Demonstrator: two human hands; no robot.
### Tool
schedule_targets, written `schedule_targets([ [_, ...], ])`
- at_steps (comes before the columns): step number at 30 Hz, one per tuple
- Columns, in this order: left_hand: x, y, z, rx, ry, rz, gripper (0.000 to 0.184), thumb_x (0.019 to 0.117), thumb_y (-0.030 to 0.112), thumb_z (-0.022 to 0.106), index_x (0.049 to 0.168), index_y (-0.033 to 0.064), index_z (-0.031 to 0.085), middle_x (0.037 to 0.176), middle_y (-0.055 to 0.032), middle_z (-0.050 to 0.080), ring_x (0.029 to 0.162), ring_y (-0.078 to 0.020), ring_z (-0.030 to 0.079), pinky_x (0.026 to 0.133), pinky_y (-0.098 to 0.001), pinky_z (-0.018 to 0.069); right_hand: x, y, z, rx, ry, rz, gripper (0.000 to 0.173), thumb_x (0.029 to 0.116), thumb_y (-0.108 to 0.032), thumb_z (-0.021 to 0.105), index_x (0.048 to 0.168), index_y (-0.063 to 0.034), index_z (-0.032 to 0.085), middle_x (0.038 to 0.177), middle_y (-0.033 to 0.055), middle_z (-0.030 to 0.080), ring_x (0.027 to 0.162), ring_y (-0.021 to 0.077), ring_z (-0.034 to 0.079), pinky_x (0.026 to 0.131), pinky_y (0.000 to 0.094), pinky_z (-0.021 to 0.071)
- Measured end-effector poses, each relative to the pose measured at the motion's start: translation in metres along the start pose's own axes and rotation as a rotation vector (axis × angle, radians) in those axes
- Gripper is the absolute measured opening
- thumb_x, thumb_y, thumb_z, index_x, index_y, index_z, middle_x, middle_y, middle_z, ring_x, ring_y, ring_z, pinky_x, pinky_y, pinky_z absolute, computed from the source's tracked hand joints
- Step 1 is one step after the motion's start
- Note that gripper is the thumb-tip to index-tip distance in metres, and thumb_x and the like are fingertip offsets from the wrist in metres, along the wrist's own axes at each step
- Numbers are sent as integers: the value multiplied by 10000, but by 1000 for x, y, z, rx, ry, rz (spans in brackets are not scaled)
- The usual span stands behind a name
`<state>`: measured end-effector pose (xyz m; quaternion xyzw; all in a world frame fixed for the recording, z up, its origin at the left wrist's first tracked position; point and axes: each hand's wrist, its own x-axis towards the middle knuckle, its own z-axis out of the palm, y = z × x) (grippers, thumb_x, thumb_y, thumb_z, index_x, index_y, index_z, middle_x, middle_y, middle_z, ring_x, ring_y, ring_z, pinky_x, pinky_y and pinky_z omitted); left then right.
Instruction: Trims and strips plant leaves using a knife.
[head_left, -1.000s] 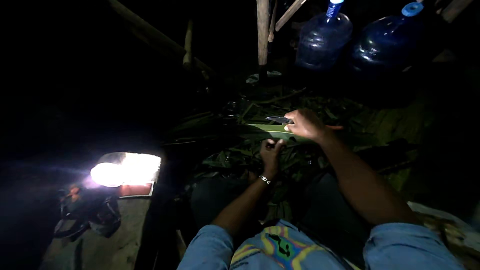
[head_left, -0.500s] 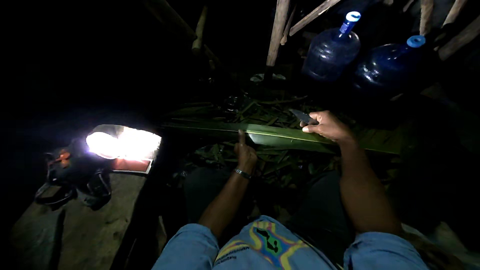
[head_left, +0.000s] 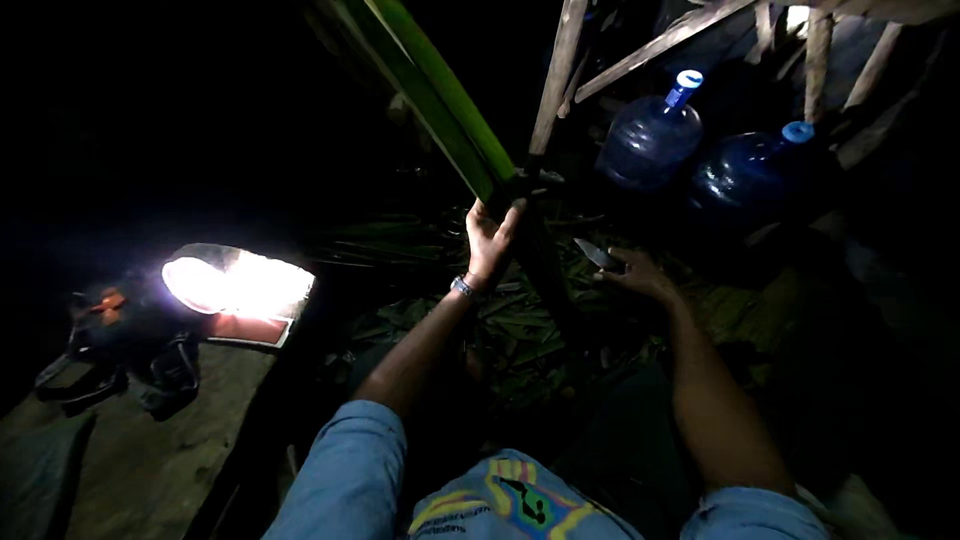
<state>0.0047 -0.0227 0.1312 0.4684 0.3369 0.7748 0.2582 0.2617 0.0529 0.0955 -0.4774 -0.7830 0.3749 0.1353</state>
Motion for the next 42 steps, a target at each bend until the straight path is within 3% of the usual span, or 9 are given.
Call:
schedule_targets([
  [4, 34, -3, -20, 410, -235, 67, 314, 906, 9, 667, 1205, -77, 624, 1098, -133, 696, 958, -139, 692, 880, -310, 595, -4, -8, -2, 88, 219, -11, 447, 1009, -146, 665, 1409, 8, 539, 1200, 262, 658, 992, 359, 675, 903, 538, 544],
  [8, 47, -21, -46, 674, -314, 142, 167, 880, 88, 733, 999, -20, 687, 1052, -152, 654, 1000, -199, 633, 906, -334, 529, -14, -29, 4, 243, 327, -240, 375, 1035, -193, 566, 1378, -42, 558, 1001, 75, 688, 767, 110, 651, 696, 295, 572],
  [10, 42, -31, -57, 771, -346, 127, 202, 865, 136, 771, 935, -21, 666, 988, -168, 664, 949, -257, 655, 877, -410, 542, -12, -39, 14, 474, 254, -294, 551, 991, -181, 581, 1514, -93, 431, 849, 18, 681, 559, 55, 552, 493, 199, 467],
  [14, 17, -53, -75, 984, -418, 186, 231, 786, 73, 776, 978, -26, 697, 1041, -216, 692, 1002, -401, 671, 854, -581, 537, 0, -52, 26, 753, 112, -322, 712, 959, -109, 576, 1587, -160, 245, 798, -1, 653, 514, 38, 514, 477, 167, 437],
  [18, -15, -72, -88, 1057, -455, 280, 120, 818, 77, 729, 903, 0, 695, 972, -200, 688, 931, -401, 678, 767, -567, 541, 19, -51, 35, 943, 209, -310, 98, 953, -239, 657, 931, -147, 632, 715, -7, 654, 442, 26, 469, 420, 167, 415],
  [25, -19, -82, -111, 652, -893, -381, 421, 864, 397, 800, 1037, 20, 727, 1033, -123, 702, 995, -221, 656, 937, -447, 528, 36, -42, 35, 973, 133, -191, 116, 895, -216, 701, 966, -130, 667, 615, -6, 615, 434, 52, 496, 437, 196, 447],
  [32, -21, -79, -90, 63, -589, -670, 516, 1109, 352, 271, 1286, -5, 598, 1114, -80, 690, 996, -94, 651, 923, -304, 541, 48, -31, 38, 929, -298, -383, 346, 870, -338, 788, 1180, -234, 677, 597, -89, 587, 469, -19, 508, 476, 146, 448],
  [35, -21, -60, -70, -48, -584, -891, 626, 1112, 455, 174, 1104, 86, 679, 799, 32, 642, 672, -23, 585, 616, -202, 507, 45, -40, 38, 913, -389, -510, 360, 876, -307, 788, 1202, -220, 662, 682, -78, 643, 534, -16, 566, 519, 147, 486],
  [42, -20, -55, -50, -187, -662, -675, 245, 1067, 170, 506, 931, 57, 676, 738, 42, 609, 644, -24, 561, 616, -193, 492, 26, -42, 27, 744, -246, -400, 508, 843, -354, 831, 1298, -211, 653, 735, -72, 680, 541, -23, 559, 496, 140, 471],
])
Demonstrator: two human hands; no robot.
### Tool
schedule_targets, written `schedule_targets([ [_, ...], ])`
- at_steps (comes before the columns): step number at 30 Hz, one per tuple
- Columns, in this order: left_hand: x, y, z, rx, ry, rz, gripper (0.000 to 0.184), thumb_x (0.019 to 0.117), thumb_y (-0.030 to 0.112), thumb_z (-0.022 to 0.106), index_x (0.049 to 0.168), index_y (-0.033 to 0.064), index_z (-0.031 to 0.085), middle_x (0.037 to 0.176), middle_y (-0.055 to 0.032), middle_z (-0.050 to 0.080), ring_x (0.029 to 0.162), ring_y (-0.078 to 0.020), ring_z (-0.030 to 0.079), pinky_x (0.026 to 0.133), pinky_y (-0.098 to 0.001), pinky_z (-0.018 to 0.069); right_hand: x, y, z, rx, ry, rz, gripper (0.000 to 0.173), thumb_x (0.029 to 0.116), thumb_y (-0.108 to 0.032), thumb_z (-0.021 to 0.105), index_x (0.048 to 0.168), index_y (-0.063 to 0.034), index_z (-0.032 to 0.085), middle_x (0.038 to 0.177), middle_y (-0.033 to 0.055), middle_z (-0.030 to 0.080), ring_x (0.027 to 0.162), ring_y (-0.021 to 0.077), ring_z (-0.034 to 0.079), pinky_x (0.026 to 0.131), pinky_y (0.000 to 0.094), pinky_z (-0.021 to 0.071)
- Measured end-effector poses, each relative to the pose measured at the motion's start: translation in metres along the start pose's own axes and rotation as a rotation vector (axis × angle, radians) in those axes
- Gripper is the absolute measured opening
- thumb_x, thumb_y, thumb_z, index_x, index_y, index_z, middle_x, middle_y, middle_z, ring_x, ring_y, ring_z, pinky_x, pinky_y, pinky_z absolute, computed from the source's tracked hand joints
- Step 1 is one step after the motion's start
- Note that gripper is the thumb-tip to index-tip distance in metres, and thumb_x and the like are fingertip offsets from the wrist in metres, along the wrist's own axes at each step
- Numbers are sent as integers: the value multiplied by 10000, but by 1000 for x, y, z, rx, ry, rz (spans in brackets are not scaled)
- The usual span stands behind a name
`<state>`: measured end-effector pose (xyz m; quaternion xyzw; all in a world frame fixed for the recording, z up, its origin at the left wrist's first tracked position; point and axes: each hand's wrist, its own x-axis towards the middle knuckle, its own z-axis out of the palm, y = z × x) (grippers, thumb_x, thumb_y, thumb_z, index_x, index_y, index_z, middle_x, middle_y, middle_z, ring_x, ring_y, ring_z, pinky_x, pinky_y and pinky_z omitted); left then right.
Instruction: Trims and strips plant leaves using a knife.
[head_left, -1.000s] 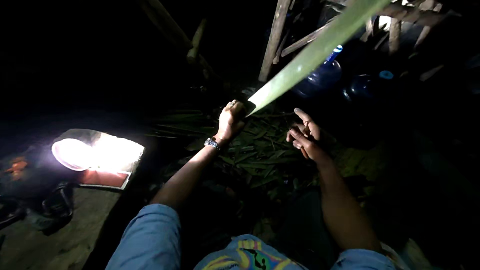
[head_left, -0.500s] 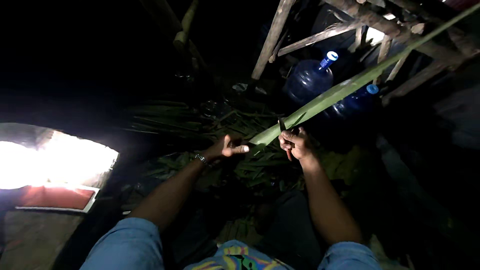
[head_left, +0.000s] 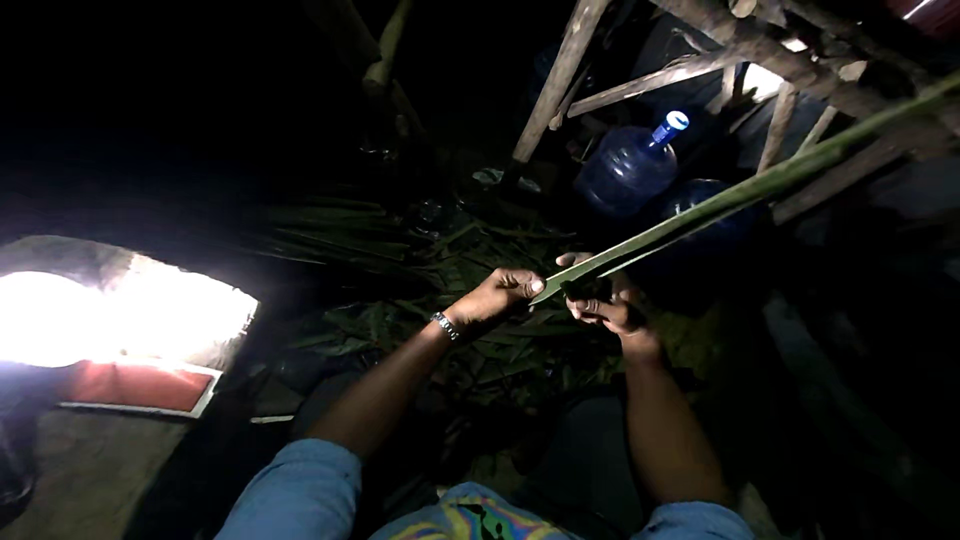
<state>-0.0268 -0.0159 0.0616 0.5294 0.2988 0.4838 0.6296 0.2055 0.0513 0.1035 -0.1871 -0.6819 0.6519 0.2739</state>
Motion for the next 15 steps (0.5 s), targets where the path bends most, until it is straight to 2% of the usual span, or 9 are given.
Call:
schedule_targets([
  [1, 0, -1, -1, 62, 65, 67, 204, 1045, 137, 543, 919, 49, 675, 707, 42, 582, 608, -20, 529, 581, -191, 469, -3, -2, 2, -20, 57, 42, 413, 841, -292, 824, 1212, -176, 682, 730, -55, 686, 526, -9, 560, 481, 148, 471],
  [2, 1, -2, -4, 149, 128, 124, 179, 1035, 122, 570, 928, 34, 682, 709, 29, 589, 602, -24, 528, 576, -195, 469, -4, -4, 6, -37, 112, 72, 239, 854, -207, 788, 1063, -136, 697, 726, -39, 697, 509, 4, 561, 469, 158, 471],
  [4, 3, 1, -8, 318, 257, 183, 162, 1028, 127, 603, 963, 8, 693, 756, -10, 641, 628, -40, 572, 610, -212, 509, -5, -7, 11, -90, 141, 117, 68, 930, -115, 664, 997, -109, 653, 754, -47, 692, 516, 1, 550, 491, 157, 474],
  [7, 5, 10, 1, 412, 398, 165, 161, 1029, 129, 607, 1042, -3, 699, 839, -67, 691, 660, -87, 623, 647, -255, 550, -5, -5, 18, -179, 215, 169, 106, 998, -87, 551, 930, -75, 631, 761, -21, 682, 523, 18, 549, 508, 172, 482],
  [12, 16, -4, 6, 412, 422, 203, 166, 1033, 87, 583, 1108, -15, 691, 891, -86, 711, 693, -109, 658, 673, -284, 580, 2, 4, 14, -319, 264, 220, 129, 1034, -109, 533, 995, -48, 639, 882, -3, 685, 744, 56, 641, 707, 226, 555],
  [14, 14, -6, 8, 395, 424, 191, 166, 1035, 83, 577, 1110, -8, 693, 888, -77, 710, 691, -102, 655, 674, -279, 577, 3, 2, 18, -327, 243, 275, 135, 1042, -101, 514, 1013, -53, 637, 824, -40, 663, 698, 14, 610, 649, 176, 513],
  [15, 12, -7, 9, 385, 429, 186, 163, 1035, 79, 573, 1103, -5, 694, 881, -71, 707, 682, -97, 644, 664, -272, 568, 4, 0, 21, -287, 226, 302, 126, 1044, -83, 502, 1021, -48, 621, 782, -45, 642, 663, 14, 612, 635, 170, 533],
])
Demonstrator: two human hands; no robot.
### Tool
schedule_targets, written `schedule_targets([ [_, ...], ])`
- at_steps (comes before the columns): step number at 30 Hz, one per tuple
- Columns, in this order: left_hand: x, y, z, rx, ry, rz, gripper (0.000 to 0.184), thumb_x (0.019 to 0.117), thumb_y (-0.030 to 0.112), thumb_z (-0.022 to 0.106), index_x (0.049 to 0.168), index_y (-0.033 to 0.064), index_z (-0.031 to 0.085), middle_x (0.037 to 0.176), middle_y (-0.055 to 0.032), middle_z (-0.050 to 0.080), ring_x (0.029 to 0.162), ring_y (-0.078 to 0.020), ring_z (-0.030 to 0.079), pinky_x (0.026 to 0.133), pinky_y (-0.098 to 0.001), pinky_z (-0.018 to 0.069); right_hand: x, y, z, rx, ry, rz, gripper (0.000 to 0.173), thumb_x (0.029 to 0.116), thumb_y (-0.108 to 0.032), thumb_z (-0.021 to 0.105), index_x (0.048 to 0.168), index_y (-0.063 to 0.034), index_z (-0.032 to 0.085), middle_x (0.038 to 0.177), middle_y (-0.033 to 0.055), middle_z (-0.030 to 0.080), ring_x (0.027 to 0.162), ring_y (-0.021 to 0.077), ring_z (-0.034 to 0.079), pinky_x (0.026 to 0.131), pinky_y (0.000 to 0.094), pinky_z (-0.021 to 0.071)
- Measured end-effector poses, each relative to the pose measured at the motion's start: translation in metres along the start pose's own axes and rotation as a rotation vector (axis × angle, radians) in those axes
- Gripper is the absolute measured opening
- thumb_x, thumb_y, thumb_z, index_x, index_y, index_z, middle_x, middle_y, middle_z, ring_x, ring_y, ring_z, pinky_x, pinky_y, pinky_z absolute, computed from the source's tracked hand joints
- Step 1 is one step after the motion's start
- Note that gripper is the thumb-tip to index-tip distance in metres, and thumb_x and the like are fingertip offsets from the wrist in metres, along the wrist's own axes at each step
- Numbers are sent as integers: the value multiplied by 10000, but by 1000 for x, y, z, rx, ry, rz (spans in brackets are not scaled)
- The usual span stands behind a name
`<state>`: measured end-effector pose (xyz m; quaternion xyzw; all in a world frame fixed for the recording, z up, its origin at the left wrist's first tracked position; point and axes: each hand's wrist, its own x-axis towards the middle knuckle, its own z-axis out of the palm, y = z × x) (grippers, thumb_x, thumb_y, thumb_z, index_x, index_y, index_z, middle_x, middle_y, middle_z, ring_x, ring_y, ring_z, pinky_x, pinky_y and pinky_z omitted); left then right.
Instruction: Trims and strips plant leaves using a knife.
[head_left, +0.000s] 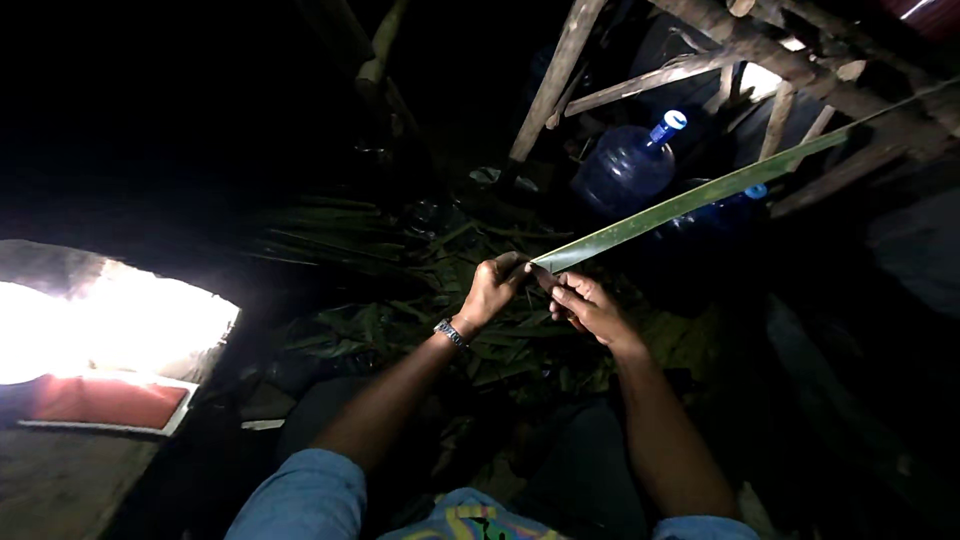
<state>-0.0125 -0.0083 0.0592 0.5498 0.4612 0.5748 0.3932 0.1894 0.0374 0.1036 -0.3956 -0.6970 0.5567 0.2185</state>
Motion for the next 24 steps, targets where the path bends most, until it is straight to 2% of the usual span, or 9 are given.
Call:
schedule_targets([
  [3, -3, -1, -3, -1, 11, 1, 157, 1031, 68, 560, 1071, 8, 699, 846, -53, 699, 661, -81, 629, 638, -257, 551, 1, -5, 11, 66, -13, 16, 58, 1006, -106, 567, 1041, -63, 583, 700, -61, 602, 559, 0, 521, 531, 149, 433],
  [6, -5, 1, -5, -6, 2, 2, 162, 1022, 61, 545, 1051, 22, 700, 831, -33, 680, 679, -60, 609, 640, -243, 523, 3, -9, 19, 88, -42, -5, 147, 961, -122, 652, 1077, -72, 578, 707, -61, 612, 539, -4, 513, 507, 141, 424],
  [9, -7, 3, -5, -25, -45, -13, 153, 1010, 54, 537, 1009, 18, 686, 807, -41, 659, 656, -75, 586, 607, -253, 501, 5, -6, 23, 54, -63, -69, 103, 921, -138, 694, 982, -90, 626, 698, -80, 623, 528, -15, 514, 491, 145, 428],
  [11, -8, 4, -5, -56, -83, -27, 159, 1013, 69, 535, 972, 30, 683, 789, -27, 660, 648, -70, 583, 597, -246, 493, 5, -6, 24, 20, -71, -118, 123, 906, -130, 709, 995, -94, 633, 712, -88, 628, 553, -18, 538, 508, 145, 450],
  [14, -6, 8, -6, -155, -152, -61, 195, 1042, 103, 525, 911, 49, 658, 724, 1, 600, 597, -51, 524, 547, -211, 439, 0, -7, 23, 23, -48, -211, 343, 883, -85, 741, 1200, -66, 612, 823, -63, 685, 619, -3, 591, 560, 150, 501],
  [16, -6, 10, -7, -197, -189, -61, 209, 1041, 99, 510, 899, 60, 658, 713, 15, 590, 603, -41, 520, 554, -206, 436, -4, -7, 23, -9, 2, -289, 423, 885, -53, 730, 1277, -38, 572, 918, -54, 708, 690, -4, 631, 634, 158, 549],
  [19, -6, 12, -8, -241, -224, -44, 221, 1014, 86, 507, 866, 76, 670, 696, 33, 595, 584, -22, 507, 531, -189, 418, -7, -5, 21, -41, 87, -411, 393, 880, -23, 733, 1253, 0, 611, 1036, -34, 724, 806, 0, 678, 735, 177, 593],
  [22, -6, 11, -8, -258, -239, -24, 229, 1003, 68, 498, 858, 76, 674, 720, 30, 607, 615, -25, 523, 558, -198, 434, -7, -3, 20, -70, 116, -456, 338, 887, -26, 730, 1212, 8, 645, 1069, -20, 721, 837, 0, 676, 766, 181, 591],
  [24, -6, 10, -9, -265, -238, -36, 224, 993, 35, 489, 919, 59, 700, 774, 29, 651, 654, -13, 562, 596, -191, 474, -6, -1, 19, -108, 155, -486, 296, 906, -46, 714, 1191, 18, 662, 1070, -12, 718, 823, -12, 662, 753, 172, 580],
])
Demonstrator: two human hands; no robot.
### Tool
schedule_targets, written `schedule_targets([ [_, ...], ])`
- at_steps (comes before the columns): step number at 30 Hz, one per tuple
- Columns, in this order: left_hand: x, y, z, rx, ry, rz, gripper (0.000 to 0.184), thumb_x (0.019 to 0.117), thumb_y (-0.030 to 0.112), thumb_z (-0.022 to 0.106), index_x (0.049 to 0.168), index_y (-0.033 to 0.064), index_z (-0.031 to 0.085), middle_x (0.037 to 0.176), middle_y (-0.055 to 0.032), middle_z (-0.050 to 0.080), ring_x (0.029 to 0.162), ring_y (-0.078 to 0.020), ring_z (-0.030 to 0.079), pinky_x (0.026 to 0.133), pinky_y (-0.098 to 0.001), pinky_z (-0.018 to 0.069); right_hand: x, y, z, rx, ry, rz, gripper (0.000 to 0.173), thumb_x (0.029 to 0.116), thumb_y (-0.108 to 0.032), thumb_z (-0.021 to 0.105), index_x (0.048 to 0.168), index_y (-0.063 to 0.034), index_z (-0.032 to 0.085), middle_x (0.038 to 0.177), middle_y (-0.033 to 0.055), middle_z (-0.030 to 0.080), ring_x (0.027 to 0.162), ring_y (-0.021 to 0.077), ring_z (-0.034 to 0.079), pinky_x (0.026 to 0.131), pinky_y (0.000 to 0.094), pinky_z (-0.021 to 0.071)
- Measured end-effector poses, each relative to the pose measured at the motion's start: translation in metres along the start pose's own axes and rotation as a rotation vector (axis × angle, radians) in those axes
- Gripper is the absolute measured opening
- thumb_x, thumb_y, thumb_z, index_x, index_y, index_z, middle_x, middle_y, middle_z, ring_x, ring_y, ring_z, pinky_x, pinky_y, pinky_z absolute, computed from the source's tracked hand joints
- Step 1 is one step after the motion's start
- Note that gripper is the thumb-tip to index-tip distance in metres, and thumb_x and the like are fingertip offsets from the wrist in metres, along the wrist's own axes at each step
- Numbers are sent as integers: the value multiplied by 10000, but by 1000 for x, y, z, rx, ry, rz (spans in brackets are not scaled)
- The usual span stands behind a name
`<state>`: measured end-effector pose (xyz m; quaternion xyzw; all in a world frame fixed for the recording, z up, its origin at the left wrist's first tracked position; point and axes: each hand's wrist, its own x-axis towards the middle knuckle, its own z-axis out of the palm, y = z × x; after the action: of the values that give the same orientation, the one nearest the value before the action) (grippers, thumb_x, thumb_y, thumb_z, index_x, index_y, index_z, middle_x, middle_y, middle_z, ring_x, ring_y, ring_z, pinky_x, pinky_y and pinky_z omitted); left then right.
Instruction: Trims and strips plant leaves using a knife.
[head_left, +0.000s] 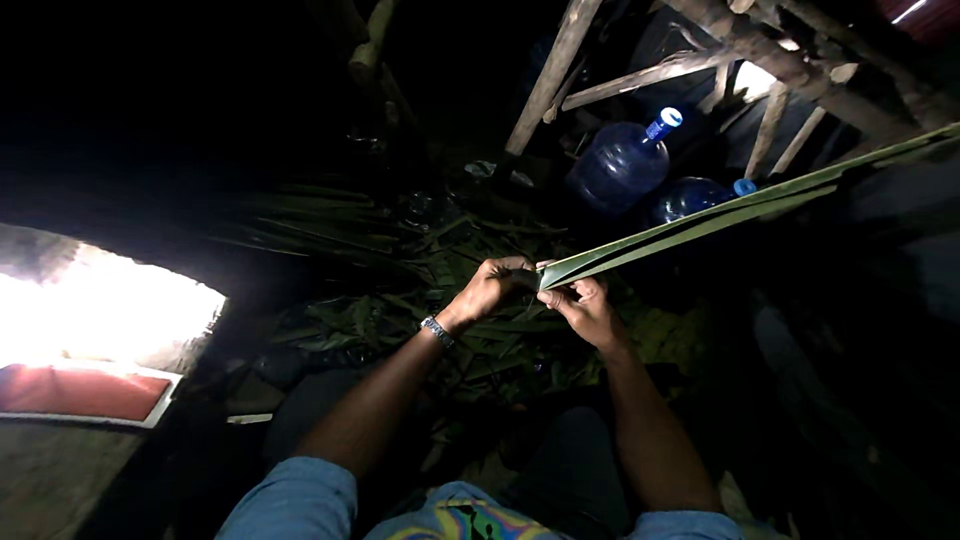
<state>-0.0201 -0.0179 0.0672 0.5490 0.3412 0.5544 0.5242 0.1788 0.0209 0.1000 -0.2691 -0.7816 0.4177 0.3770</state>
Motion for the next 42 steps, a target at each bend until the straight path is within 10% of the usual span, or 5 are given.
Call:
schedule_targets([
  [8, 2, -5, 1, 28, 25, 4, 253, 1050, 90, 490, 863, 66, 659, 675, 52, 549, 557, 2, 463, 516, -159, 389, -1, 3, -10, 16, 69, 46, 259, 954, -10, 621, 1207, -23, 673, 971, -44, 722, 675, -50, 571, 609, 128, 485],
  [14, 6, -14, -2, 552, -31, 88, 495, 987, 423, 637, 1328, 63, 638, 992, -112, 729, 838, -205, 694, 792, -460, 571, 4, 0, -17, 99, 254, 133, 258, 915, -8, 599, 1147, -62, 698, 882, -34, 725, 551, -17, 522, 514, 162, 456],
  [21, 23, 3, -17, 866, -137, 145, 389, 1077, 271, 505, 1397, 87, 625, 1064, -187, 738, 923, -379, 724, 836, -602, 550, 11, 3, -24, 307, 418, 278, 188, 923, 90, 548, 976, -27, 685, 760, 55, 695, 463, 20, 472, 455, 166, 416],
  [42, 11, 2, -35, 950, -151, -172, 389, 1069, 151, 500, 1446, 121, 590, 1158, -232, 714, 1056, -462, 681, 937, -657, 484, 31, 9, -12, 346, 613, 487, 217, 1008, 62, 532, 1174, -17, 646, 799, 62, 646, 458, 32, 430, 421, 165, 382],
])
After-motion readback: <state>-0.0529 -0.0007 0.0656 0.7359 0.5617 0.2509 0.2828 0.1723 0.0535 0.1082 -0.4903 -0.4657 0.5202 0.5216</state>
